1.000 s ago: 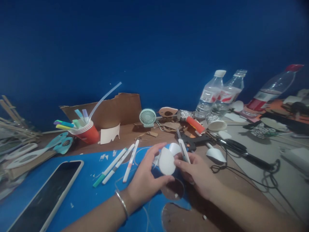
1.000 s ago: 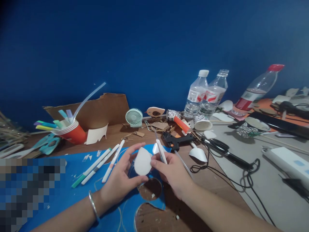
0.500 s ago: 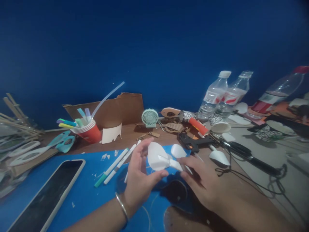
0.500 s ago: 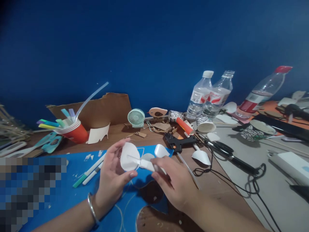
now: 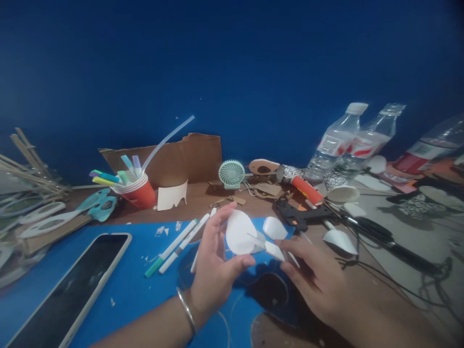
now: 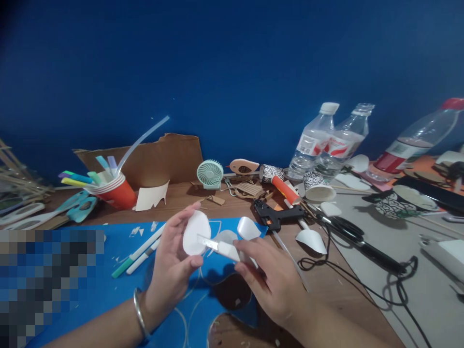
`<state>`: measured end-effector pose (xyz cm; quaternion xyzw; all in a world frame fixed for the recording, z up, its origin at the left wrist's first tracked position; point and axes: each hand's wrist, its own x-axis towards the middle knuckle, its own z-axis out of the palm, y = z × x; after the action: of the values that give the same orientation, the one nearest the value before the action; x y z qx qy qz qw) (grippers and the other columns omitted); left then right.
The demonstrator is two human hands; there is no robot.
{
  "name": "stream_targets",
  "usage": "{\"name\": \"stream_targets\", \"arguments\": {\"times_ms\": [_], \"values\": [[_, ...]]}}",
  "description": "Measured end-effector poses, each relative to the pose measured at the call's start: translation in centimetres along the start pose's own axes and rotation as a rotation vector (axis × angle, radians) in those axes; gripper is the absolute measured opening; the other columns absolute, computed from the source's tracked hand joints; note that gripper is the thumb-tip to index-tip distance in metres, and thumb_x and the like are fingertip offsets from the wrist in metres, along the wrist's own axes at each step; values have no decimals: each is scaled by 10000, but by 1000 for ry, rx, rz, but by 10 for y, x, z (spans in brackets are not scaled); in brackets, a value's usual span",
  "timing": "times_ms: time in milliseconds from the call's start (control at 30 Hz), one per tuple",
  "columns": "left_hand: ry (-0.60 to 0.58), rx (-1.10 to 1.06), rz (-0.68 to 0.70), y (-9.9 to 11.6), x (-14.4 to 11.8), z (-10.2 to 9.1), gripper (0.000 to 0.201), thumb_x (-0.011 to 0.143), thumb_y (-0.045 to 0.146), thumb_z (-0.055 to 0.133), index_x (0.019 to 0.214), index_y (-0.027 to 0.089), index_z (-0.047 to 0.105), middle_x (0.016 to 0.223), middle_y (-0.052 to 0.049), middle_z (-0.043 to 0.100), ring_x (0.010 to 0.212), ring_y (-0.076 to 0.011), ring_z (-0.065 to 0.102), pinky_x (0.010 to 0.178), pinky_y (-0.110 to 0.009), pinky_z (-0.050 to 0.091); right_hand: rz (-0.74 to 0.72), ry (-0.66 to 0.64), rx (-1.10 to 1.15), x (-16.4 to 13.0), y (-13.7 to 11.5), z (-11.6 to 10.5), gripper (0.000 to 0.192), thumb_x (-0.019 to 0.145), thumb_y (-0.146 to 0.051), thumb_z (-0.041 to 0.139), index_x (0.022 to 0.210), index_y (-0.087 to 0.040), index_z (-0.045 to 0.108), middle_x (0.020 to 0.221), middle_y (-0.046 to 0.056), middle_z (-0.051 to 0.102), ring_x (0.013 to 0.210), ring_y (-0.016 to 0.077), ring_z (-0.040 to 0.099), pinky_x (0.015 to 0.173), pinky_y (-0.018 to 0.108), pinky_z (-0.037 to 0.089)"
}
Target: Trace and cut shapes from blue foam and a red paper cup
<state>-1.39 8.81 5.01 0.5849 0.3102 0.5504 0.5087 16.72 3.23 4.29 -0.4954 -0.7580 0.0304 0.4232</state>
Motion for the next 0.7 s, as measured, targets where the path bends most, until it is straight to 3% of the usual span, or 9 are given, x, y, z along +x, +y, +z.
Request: {"name": "stream_targets", "arguments": {"times_ms": [200,433,700], "values": [[-15,23,-9,1,0,0,658,588,469,716,1162,287,449,1316,-41,414,1205,-240,372,950,-326,373,0,-4,-8,0,0,0,236,848,-239,475,1077,-207,521,936,42,645,820,134,623,693,195,499],[-133,3,-78,3,-3,0,722,633,389,713,1257,297,362,1333,-51,384,1120,-251,441,882,-350,423,-19,-19,6,-3,1,0,246,850,-241,473,1088,-197,518,962,59,641,858,142,620,721,202,497],[-181,180,-44,2,-1,-5,685,624,360,706,1234,246,415,1274,-93,427,1130,-320,418,881,-447,405,-40,-19,-10,0,-1,-1,237,855,-245,470,1073,-191,544,921,74,649,822,160,635,637,213,506]]}}
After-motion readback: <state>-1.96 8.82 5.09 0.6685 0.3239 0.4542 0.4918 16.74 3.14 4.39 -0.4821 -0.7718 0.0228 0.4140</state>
